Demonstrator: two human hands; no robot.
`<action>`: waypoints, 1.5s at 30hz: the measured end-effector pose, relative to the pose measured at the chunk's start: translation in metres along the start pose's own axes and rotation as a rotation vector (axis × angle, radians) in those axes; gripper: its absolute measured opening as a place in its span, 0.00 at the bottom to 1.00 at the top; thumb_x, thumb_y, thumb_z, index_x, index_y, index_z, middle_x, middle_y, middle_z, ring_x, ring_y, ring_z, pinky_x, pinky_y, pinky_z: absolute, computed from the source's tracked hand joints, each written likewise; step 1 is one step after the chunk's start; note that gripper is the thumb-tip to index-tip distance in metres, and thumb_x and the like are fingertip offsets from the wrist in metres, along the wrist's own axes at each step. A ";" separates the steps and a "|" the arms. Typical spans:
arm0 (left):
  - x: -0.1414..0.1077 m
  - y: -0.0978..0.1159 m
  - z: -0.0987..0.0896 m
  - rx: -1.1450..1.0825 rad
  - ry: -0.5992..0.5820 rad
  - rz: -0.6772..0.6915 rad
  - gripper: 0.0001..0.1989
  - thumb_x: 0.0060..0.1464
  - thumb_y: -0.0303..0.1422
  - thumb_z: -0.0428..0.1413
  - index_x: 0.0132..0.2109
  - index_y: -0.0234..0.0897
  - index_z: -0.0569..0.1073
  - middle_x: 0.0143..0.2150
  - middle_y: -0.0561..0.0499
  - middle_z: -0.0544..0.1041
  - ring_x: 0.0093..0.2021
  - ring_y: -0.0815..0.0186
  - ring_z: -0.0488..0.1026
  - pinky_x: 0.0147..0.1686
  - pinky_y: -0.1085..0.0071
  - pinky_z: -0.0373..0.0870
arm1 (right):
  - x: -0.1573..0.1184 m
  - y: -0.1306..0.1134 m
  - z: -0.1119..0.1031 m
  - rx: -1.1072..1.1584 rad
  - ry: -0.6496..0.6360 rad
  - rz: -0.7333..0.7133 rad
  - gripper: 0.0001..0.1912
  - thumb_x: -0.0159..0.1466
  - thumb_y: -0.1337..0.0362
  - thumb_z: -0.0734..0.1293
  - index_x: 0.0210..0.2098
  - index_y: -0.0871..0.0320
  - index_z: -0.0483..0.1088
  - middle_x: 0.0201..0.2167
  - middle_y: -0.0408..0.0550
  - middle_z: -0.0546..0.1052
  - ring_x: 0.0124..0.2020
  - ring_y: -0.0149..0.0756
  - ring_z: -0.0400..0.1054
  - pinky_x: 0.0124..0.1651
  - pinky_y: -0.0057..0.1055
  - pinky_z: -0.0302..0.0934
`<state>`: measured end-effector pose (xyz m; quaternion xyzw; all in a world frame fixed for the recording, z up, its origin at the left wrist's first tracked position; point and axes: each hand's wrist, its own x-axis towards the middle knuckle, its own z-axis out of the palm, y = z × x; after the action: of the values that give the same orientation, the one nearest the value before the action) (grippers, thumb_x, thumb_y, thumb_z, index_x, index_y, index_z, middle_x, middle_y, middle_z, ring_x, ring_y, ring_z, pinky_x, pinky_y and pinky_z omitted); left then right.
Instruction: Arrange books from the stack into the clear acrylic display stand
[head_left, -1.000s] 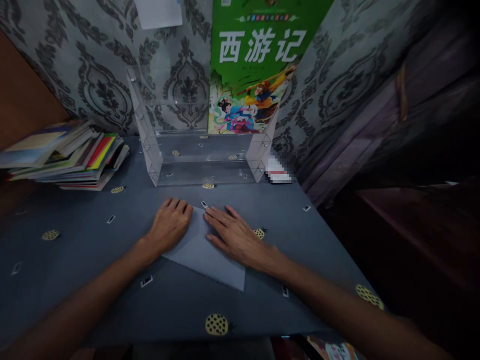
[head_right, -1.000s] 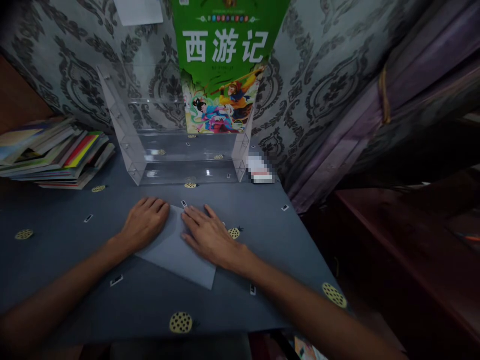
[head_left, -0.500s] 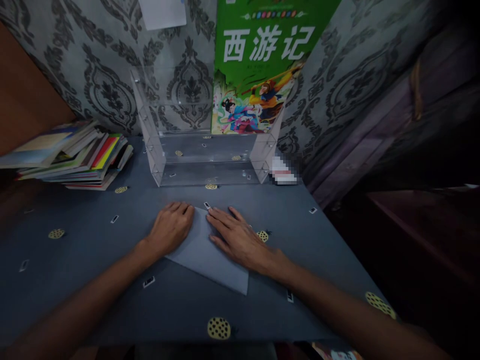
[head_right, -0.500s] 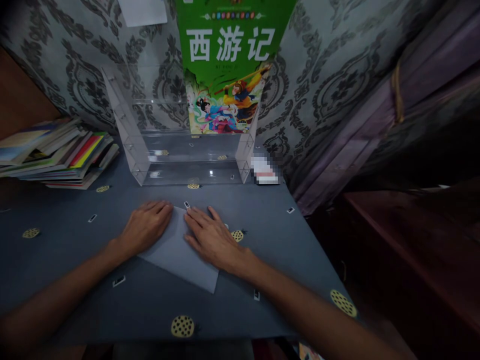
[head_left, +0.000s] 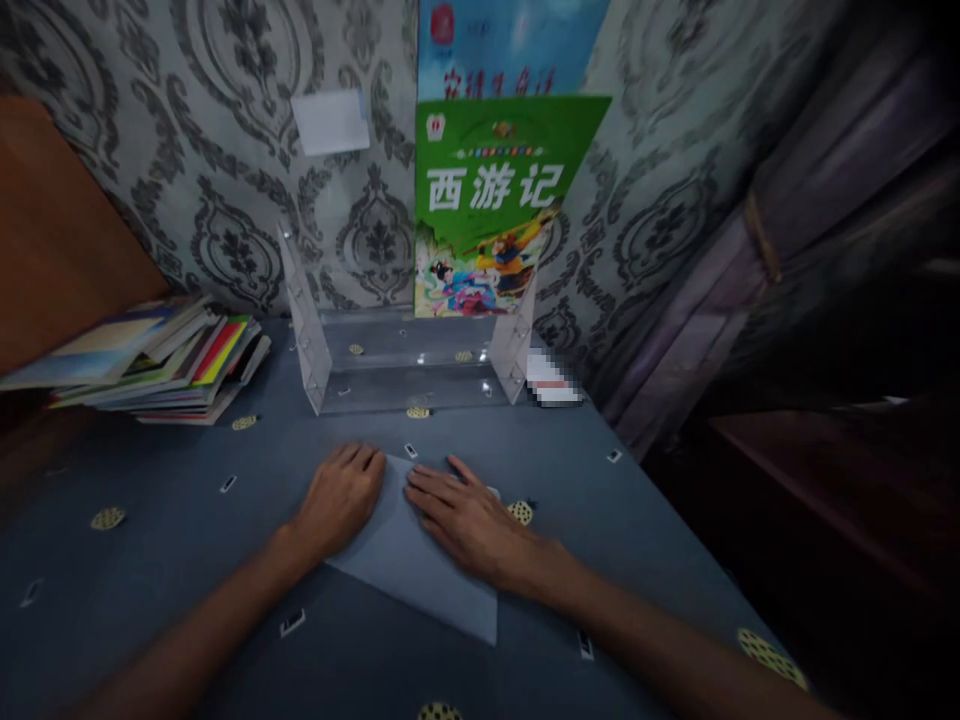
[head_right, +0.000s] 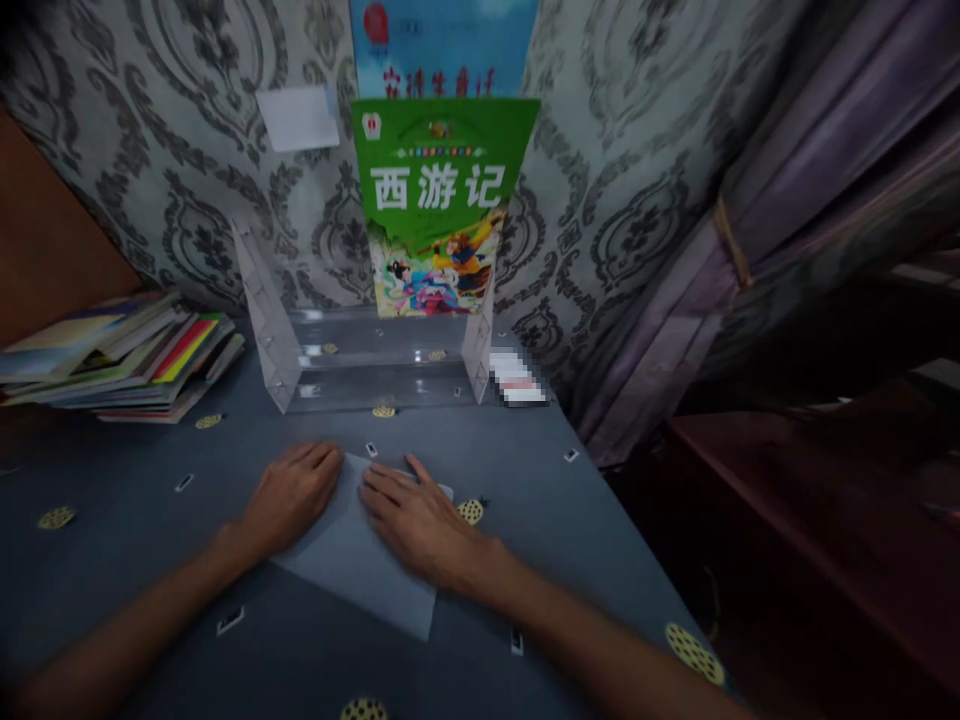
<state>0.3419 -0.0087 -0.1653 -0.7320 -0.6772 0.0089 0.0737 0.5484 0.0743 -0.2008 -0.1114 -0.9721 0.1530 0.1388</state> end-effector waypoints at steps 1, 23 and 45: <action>0.000 0.001 0.000 0.003 -0.004 -0.005 0.10 0.66 0.24 0.47 0.41 0.36 0.73 0.41 0.44 0.78 0.44 0.58 0.75 0.45 0.64 0.72 | -0.003 -0.001 -0.001 -0.002 0.003 0.012 0.20 0.74 0.63 0.59 0.63 0.55 0.68 0.64 0.55 0.72 0.68 0.43 0.62 0.72 0.58 0.49; 0.002 0.008 0.004 -0.063 -0.054 -0.091 0.16 0.64 0.20 0.45 0.48 0.35 0.75 0.51 0.42 0.78 0.53 0.56 0.75 0.54 0.57 0.72 | -0.070 0.019 0.003 -0.324 0.204 -0.044 0.29 0.66 0.65 0.67 0.66 0.53 0.65 0.61 0.51 0.74 0.63 0.45 0.69 0.65 0.43 0.65; -0.002 0.006 0.019 -0.004 0.126 0.110 0.07 0.63 0.23 0.51 0.44 0.32 0.73 0.44 0.44 0.77 0.46 0.57 0.73 0.51 0.59 0.69 | -0.070 0.024 0.031 -0.360 0.384 -0.380 0.35 0.69 0.48 0.64 0.70 0.56 0.58 0.60 0.54 0.75 0.61 0.46 0.71 0.63 0.42 0.68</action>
<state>0.3451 -0.0094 -0.1850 -0.7675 -0.6299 -0.0345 0.1140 0.6090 0.0700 -0.2530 0.0226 -0.9430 -0.0740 0.3235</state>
